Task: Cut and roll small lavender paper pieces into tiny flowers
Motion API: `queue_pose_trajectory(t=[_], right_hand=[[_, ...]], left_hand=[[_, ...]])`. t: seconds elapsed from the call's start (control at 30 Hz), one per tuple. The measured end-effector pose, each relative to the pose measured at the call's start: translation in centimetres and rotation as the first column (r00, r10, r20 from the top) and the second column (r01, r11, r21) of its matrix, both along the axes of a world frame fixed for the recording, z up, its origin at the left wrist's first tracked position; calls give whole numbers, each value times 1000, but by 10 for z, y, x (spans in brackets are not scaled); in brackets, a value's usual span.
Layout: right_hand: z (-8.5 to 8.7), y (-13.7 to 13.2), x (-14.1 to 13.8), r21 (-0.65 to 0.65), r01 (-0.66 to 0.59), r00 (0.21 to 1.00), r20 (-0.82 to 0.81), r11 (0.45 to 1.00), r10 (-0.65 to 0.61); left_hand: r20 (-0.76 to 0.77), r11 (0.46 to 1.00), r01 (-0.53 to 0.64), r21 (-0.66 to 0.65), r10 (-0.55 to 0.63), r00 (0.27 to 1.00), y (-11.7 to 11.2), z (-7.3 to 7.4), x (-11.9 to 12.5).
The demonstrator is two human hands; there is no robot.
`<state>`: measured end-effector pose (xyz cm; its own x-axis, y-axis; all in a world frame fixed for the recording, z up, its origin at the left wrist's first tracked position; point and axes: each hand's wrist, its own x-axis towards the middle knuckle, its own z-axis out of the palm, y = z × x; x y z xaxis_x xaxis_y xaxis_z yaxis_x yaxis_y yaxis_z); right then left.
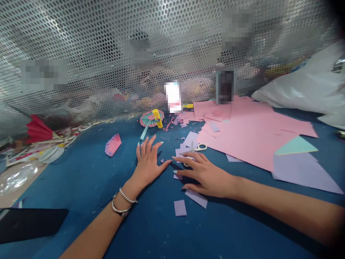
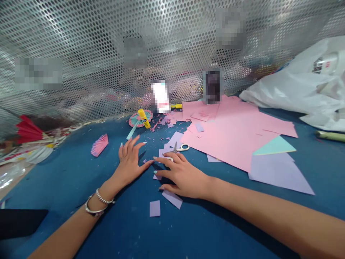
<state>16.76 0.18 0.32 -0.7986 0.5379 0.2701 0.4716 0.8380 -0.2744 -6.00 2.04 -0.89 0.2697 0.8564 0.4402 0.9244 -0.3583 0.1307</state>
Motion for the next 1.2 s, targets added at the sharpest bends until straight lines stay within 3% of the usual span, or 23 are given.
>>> queue_pose_trajectory(t=[0.2, 0.33, 0.43, 0.5, 0.57, 0.63, 0.73, 0.83, 0.97, 1.07, 1.2], right_hand=[[-5, 3, 0, 7, 69, 997, -38, 998, -68], [-7, 5, 0, -7, 167, 984, -62, 986, -167], [-9, 6, 0, -5, 173, 982, -73, 985, -173], [-10, 6, 0, 3, 151, 984, -94, 988, -150], [-10, 6, 0, 16, 141, 983, -121, 990, -138], [-9, 7, 0, 31, 139, 982, -131, 990, -134], [-9, 7, 0, 63, 144, 984, -117, 988, -136], [-8, 6, 0, 106, 167, 977, -154, 980, -149], [-7, 4, 3, 194, 207, 943, -300, 959, -143], [-5, 2, 6, 279, 169, 943, -324, 945, -73], [-5, 0, 6, 307, 139, 951, -307, 942, -40]], left_hand=[[-69, 959, -276, 59, 280, 958, -6, -1, 5], [78, 933, -336, 128, 328, 941, -9, 9, 12], [272, 971, -227, 71, 200, 941, -28, 13, 30], [379, 998, -59, -2, 55, 924, -45, 11, 44], [451, 986, 142, -92, -86, 888, -58, 8, 53], [521, 958, 260, -119, -162, 838, -65, 6, 56], [639, 960, 253, -122, -119, 760, -62, 5, 51], [694, 962, 178, -206, 16, 720, -56, 7, 45], [569, 915, 92, -393, 163, 806, -55, 12, 41], [552, 852, 190, -487, 131, 824, -54, 13, 41], [690, 810, 309, -498, 154, 707, -48, 13, 42]])
